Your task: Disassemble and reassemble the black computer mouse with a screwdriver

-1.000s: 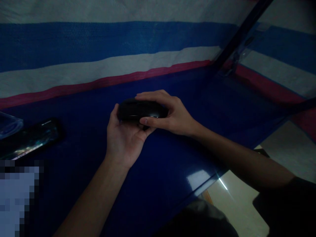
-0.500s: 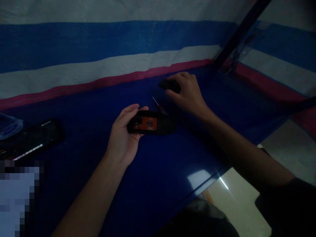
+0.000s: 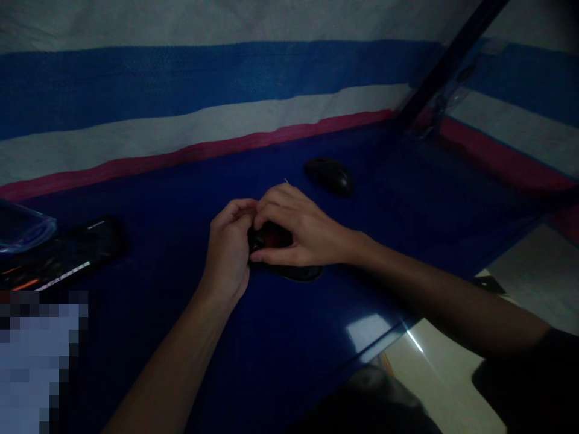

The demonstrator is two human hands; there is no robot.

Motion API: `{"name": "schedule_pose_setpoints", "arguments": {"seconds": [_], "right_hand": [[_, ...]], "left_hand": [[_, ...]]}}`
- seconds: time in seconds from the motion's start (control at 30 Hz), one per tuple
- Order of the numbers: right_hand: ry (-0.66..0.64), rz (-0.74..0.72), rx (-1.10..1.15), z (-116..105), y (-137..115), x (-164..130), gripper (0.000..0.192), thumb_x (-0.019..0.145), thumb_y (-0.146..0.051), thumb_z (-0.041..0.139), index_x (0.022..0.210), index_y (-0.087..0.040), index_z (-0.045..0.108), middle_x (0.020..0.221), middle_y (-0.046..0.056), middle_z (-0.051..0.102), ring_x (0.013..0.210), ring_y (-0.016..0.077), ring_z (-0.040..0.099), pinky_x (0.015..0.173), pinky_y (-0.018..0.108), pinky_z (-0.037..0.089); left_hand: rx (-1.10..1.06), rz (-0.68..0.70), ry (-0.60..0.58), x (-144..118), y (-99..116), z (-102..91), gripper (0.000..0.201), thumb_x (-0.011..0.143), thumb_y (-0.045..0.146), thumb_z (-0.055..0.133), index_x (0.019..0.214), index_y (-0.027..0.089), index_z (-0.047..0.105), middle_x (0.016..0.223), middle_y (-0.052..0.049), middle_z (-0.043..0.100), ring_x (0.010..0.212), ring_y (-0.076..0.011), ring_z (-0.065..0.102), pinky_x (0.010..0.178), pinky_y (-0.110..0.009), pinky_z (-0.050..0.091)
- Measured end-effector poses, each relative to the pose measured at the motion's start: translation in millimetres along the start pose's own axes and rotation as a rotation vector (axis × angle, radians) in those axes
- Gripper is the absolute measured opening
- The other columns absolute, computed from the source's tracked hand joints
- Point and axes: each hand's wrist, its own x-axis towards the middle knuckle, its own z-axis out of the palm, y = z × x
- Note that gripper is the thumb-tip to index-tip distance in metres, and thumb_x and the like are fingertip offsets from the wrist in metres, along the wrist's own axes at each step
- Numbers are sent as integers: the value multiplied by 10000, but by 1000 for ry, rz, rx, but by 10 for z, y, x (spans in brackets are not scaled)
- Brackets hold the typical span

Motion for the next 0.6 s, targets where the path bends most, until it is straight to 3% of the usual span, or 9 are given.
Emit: {"name": "schedule_pose_setpoints", "arguments": {"seconds": [0.13, 0.3, 0.47, 0.6], "right_hand": [[-48, 24, -20, 74, -19, -6, 346, 866, -462, 583, 882, -118, 621, 889, 80, 618, 860, 192, 508, 783, 338, 385], [38, 102, 141, -5, -29, 5, 250, 821, -374, 656, 843, -126, 631, 766, 22, 614, 776, 148, 529, 763, 303, 387], [128, 392, 574, -56, 5, 37, 186, 793, -291, 673, 864, -123, 641, 791, 10, 632, 761, 118, 570, 726, 267, 424], [251, 574, 943, -98, 85, 63, 122, 778, -236, 661, 836, -136, 619, 753, -15, 624, 680, 79, 563, 641, 211, 439]], "left_hand": [[65, 33, 1, 6, -22, -18, 130, 676, 108, 528, 710, 186, 627, 605, 26, 568, 618, -118, 562, 537, -215, 401], [184, 121, -10, 53, -49, -69, 85, 731, 182, 562, 761, 196, 641, 654, 20, 620, 634, -135, 588, 560, -239, 422], [388, 304, -7, 57, -29, -103, 204, 853, 332, 524, 835, 204, 682, 843, -13, 693, 823, -173, 628, 721, -282, 458], [500, 550, -87, -52, 43, -43, 303, 928, 384, 429, 1044, 231, 664, 1075, -26, 687, 1025, -188, 608, 914, -313, 439]]}}
